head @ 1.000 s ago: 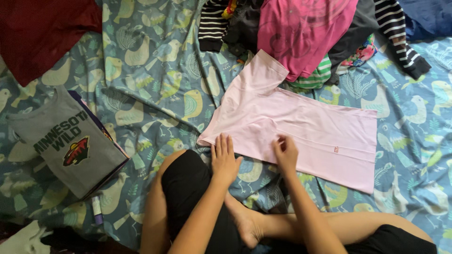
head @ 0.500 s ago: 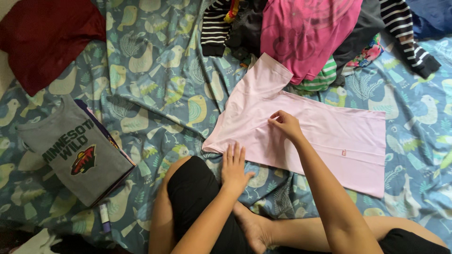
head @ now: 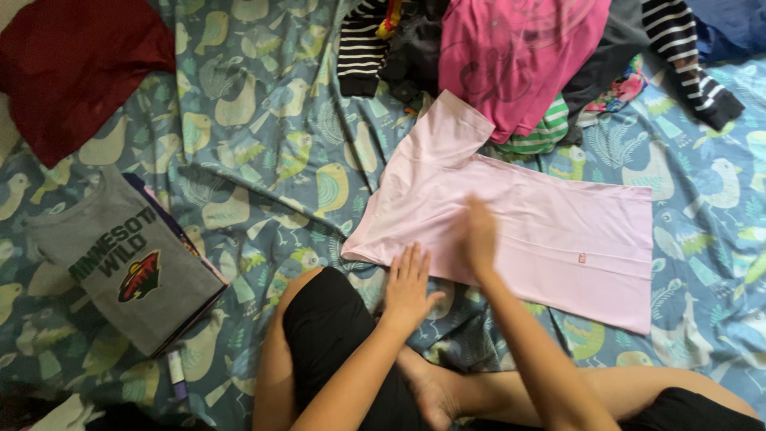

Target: The person picks up a pink shirt from a pile and folds it by hand on a bed.

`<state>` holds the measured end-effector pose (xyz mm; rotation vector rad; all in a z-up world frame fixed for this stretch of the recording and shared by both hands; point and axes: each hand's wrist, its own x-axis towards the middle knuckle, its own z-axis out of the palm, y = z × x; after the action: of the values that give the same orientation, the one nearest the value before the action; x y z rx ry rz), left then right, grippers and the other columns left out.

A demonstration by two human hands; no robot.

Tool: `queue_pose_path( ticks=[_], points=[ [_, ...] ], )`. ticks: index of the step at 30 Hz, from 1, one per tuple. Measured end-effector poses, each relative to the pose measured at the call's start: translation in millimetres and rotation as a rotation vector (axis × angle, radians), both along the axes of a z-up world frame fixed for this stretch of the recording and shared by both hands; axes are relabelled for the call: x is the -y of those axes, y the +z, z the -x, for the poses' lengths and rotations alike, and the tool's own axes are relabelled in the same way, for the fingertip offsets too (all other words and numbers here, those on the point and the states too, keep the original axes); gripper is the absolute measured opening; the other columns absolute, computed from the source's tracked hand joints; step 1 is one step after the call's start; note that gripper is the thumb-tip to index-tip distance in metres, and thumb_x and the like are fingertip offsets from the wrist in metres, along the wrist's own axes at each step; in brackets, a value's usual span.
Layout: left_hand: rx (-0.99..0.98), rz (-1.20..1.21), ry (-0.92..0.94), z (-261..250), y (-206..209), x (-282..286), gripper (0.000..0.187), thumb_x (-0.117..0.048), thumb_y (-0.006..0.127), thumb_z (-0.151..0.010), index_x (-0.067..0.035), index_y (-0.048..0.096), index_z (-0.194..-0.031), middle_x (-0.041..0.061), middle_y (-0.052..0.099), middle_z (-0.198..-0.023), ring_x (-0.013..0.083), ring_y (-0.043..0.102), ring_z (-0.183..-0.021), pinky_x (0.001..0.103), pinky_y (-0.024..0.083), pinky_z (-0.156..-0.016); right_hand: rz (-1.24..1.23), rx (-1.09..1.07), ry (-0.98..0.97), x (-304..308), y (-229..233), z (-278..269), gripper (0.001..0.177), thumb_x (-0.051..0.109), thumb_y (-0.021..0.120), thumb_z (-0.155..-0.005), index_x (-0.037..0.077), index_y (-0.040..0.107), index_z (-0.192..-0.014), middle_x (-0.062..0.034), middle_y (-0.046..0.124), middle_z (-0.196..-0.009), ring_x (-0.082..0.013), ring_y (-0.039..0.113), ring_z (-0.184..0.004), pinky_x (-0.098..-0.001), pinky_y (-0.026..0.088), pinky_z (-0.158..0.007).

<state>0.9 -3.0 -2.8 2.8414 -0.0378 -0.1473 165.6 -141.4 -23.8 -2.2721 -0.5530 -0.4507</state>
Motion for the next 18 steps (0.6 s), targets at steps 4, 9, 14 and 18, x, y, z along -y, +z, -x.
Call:
queue_pose_path(
  ticks=[4,9,14,18],
  points=[
    [-0.14,-0.076,-0.137,1.0,-10.3,8.5,0.079,-0.051,0.064,-0.091,-0.005,0.042,-0.152,0.027,0.016,-0.165,0.0463,0.007,-0.154,0.057,0.003,-0.126,0.208,-0.063,0.355,-31.4,-5.9,61.1,0.055,0.029,0.06,-0.097,0.004,0.052,-0.145,-0.0244,0.046,-0.153,-0.0409,0.039,-0.145,-0.0556,0.025,-0.119],
    [-0.123,-0.017,-0.101,5.9,-3.2,3.3,0.086,-0.059,0.064,-0.087,-0.01,0.041,-0.154,0.028,0.011,-0.167,0.0439,0.004,-0.156,0.054,0.004,-0.126,0.406,-0.105,0.227,-40.9,18.8,48.6,0.063,0.039,0.052,-0.099,0.012,0.043,-0.155,-0.0229,0.029,-0.164,-0.0389,0.029,-0.151,-0.0554,0.02,-0.121],
    [0.095,0.036,-0.088,4.5,7.9,3.4,0.101,-0.067,0.064,-0.079,-0.014,0.036,-0.16,0.027,0.009,-0.165,0.0447,0.007,-0.152,0.054,0.008,-0.12,0.409,-0.036,0.115,-28.9,38.4,25.6,0.062,0.039,0.052,-0.1,0.013,0.041,-0.155,-0.0226,0.03,-0.165,-0.0386,0.029,-0.152,-0.0554,0.02,-0.122],
    [0.064,0.068,-0.06,2.9,14.8,4.2,0.087,-0.055,0.067,-0.084,-0.014,0.041,-0.156,0.028,0.021,-0.162,0.0469,0.021,-0.148,0.056,0.017,-0.118,0.37,-0.04,0.005,-23.8,39.9,29.8,0.065,0.038,0.052,-0.101,0.008,0.038,-0.157,-0.0243,0.028,-0.165,-0.038,0.028,-0.152,-0.0566,0.02,-0.122]
  ],
)
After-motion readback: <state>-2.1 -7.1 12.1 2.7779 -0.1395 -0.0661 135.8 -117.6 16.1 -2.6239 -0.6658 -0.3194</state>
